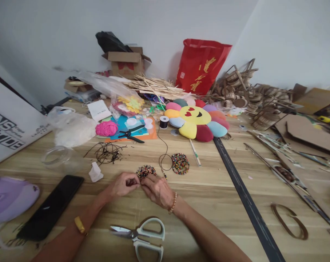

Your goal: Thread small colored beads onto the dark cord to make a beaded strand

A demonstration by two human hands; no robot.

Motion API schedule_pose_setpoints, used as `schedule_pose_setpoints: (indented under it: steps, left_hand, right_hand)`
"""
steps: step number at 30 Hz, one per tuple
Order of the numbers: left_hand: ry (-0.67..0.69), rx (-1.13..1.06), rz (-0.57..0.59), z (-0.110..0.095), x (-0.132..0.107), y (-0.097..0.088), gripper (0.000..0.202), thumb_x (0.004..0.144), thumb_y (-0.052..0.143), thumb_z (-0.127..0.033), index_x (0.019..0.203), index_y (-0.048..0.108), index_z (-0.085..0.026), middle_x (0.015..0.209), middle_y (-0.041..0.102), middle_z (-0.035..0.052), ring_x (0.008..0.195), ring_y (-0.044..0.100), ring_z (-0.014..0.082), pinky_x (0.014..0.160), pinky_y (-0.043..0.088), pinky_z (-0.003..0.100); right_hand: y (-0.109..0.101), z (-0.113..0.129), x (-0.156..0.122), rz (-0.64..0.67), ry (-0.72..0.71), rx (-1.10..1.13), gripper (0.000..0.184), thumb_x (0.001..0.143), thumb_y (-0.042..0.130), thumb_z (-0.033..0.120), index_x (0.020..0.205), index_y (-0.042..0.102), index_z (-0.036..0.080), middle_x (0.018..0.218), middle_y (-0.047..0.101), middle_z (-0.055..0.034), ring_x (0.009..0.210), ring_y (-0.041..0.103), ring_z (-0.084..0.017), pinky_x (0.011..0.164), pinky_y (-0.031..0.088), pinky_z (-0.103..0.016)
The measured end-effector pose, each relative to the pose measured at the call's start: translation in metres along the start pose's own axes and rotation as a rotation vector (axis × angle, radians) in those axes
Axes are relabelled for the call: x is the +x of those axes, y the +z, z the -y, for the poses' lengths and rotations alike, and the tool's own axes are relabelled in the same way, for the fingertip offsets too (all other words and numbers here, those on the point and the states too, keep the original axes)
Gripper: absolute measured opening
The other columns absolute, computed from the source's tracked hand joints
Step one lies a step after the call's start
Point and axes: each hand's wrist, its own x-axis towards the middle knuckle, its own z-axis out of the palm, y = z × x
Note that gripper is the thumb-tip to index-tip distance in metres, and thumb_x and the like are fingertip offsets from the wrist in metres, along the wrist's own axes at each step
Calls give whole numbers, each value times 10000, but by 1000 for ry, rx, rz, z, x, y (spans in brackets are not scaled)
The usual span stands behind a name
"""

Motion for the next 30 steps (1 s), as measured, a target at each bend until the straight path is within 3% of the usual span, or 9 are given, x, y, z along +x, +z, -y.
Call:
schedule_pose_setpoints:
  steps: [7, 22, 30]
  left_hand:
    - [-41, 8, 64, -3, 0, -4, 69, 695, 582, -133, 643, 626, -124, 513, 455, -52, 489, 387, 72, 474, 309, 171]
    - [-79, -71, 101, -3, 0, -8, 113, 699, 599, -223, 643, 614, -126, 535, 468, -41, 506, 373, 78, 474, 295, 178]
    - [-78, -85, 117, -2, 0, -8, 106, 707, 604, -210, 659, 622, -117, 535, 464, -42, 519, 375, 76, 464, 298, 164]
  right_hand:
    - [8, -2, -2, -88, -14, -2, 166, 962, 443, 225, 896, 589, 179, 810, 611, -47, 717, 571, -140, 632, 433, -228]
    - [7, -1, -6, 13, -56, -134, 202, 978, 395, 204, 918, 587, 188, 869, 607, -45, 746, 571, -136, 578, 400, -231]
    - [9, 0, -5, -24, -73, -95, 171, 980, 414, 228, 954, 578, 187, 862, 618, -46, 756, 583, -139, 609, 412, -230]
